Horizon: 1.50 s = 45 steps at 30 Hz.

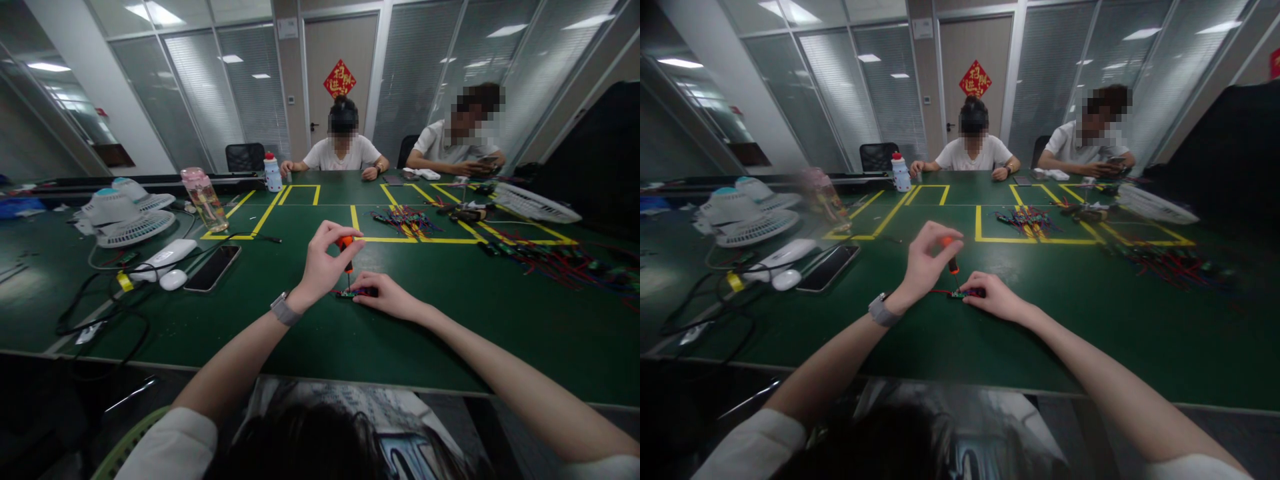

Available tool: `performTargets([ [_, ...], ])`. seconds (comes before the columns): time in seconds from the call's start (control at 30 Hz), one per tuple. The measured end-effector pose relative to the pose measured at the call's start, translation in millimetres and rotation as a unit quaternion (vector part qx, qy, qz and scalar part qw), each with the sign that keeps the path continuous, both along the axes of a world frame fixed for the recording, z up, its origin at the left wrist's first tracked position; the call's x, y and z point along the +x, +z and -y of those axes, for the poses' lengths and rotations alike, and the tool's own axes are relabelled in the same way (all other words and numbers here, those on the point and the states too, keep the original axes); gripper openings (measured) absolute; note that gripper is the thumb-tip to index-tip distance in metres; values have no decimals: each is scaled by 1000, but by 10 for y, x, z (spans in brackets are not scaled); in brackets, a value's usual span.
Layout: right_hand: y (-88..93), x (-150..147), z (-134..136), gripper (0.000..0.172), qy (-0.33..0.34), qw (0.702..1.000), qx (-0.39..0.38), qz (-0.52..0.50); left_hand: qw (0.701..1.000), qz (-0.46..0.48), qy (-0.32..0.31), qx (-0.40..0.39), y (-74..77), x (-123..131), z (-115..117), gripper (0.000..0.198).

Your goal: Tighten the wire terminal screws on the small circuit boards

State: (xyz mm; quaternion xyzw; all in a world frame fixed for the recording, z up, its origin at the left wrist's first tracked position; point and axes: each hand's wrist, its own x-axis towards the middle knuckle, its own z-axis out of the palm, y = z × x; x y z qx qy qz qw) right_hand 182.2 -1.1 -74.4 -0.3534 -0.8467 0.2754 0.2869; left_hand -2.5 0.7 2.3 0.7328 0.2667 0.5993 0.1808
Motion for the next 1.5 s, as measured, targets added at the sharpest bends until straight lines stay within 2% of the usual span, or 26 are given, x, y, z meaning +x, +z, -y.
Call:
performTargets([
  [0.13, 9, 1, 8, 20, -1, 1000, -4, 2, 999, 6, -48, -24, 15, -4, 7, 27],
  [0.23, 11, 1, 11, 19, -1, 1000, -6, -3, 995, 27, -78, -53, 17, 7, 6, 26],
  [0.37, 11, 1, 10, 19, -4, 1000, -5, -2, 999, 16, -16, -25, 19, 11, 4, 16],
  [0.43, 10, 2, 7, 20, -2, 1000, -5, 3, 1000, 4, -4, -16, 17, 5, 0, 16],
  [0.57, 7, 5, 5, 20, 1, 1000, -5, 7, 996, 5, -70, -48, -6, 5, -16, 31],
  [0.63, 8, 4, 6, 20, 2, 1000, -5, 3, 994, 18, -89, -68, -14, 14, -19, 32],
  [0.83, 24, 1, 11, 20, -1, 1000, -8, 0, 1000, -2, -9, -17, 21, 13, 12, 15],
  [1.03, 8, 4, 4, 21, -1, 1000, -4, 3, 995, -4, -88, -46, 7, 5, -3, 31],
  [1.27, 11, 3, 11, 21, -1, 1000, -8, -4, 1000, -10, -6, -12, 6, 10, 3, 13],
  [1.5, 25, -2, 15, 20, 1, 1000, -9, -2, 996, -6, -75, -41, -4, 4, -14, 30],
])
